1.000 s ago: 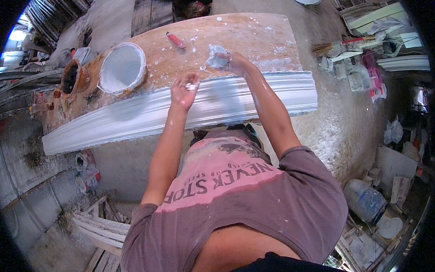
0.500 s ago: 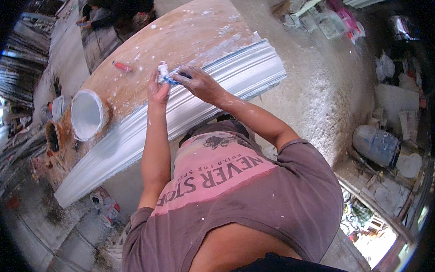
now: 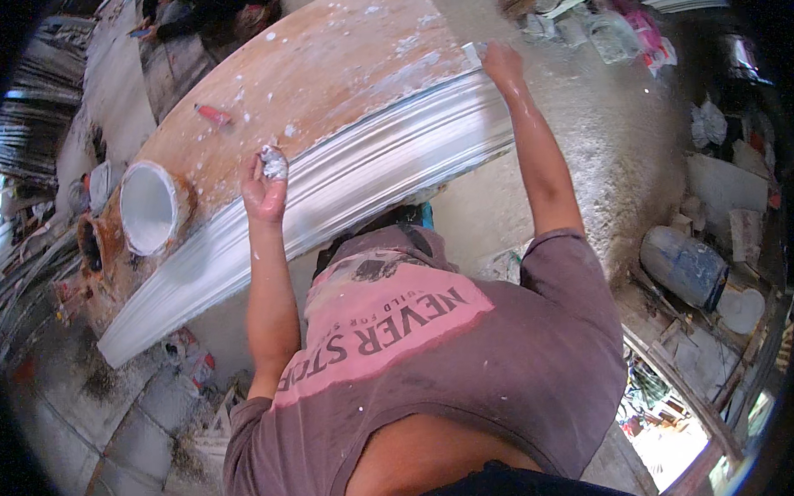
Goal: The person cleans long white moldings on a workbench using a cloth and a white paste. They repeatedly wipe the moldings, retrieve a yellow scoop to transfer liquid between buckets, and handle a bag of powder before returning to wipe the moldings again.
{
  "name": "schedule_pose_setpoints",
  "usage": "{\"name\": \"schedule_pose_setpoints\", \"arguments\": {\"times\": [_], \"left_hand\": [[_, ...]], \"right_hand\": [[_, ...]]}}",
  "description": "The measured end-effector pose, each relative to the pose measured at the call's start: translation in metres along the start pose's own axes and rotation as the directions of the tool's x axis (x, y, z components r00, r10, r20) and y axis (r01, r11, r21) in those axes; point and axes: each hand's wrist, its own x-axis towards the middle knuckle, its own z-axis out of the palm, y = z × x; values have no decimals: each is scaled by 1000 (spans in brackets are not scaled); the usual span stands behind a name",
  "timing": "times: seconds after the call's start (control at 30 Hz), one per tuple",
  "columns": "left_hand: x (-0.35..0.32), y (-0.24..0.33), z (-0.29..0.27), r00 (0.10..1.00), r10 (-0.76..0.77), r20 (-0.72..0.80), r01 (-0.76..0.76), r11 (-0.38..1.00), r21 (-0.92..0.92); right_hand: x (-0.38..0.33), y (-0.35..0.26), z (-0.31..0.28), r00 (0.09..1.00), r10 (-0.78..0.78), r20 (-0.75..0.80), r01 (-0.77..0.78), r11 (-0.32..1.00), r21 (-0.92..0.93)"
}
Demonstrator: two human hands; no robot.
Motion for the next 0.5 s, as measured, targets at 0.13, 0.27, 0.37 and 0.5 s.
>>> {"name": "schedule_pose_setpoints", "arguments": {"times": [0.13,0.27,0.37,0.5], "left_hand": [[-40,40,-26,998,36,-43,-38,999,-36],[-82,99,-46,994,112,1,-112,993,-23],[-114,152,-62,993,117,33,-115,992,-46],[-164,234,-94,991,132,16,-131,990,-60]], "right_hand": [[-14,-74,46,991,-64,114,69,997,-45],[-72,-196,72,972,-223,72,224,975,3],[-118,-300,93,942,-323,93,307,939,154],[-194,-462,94,926,-377,13,364,902,232]]}}
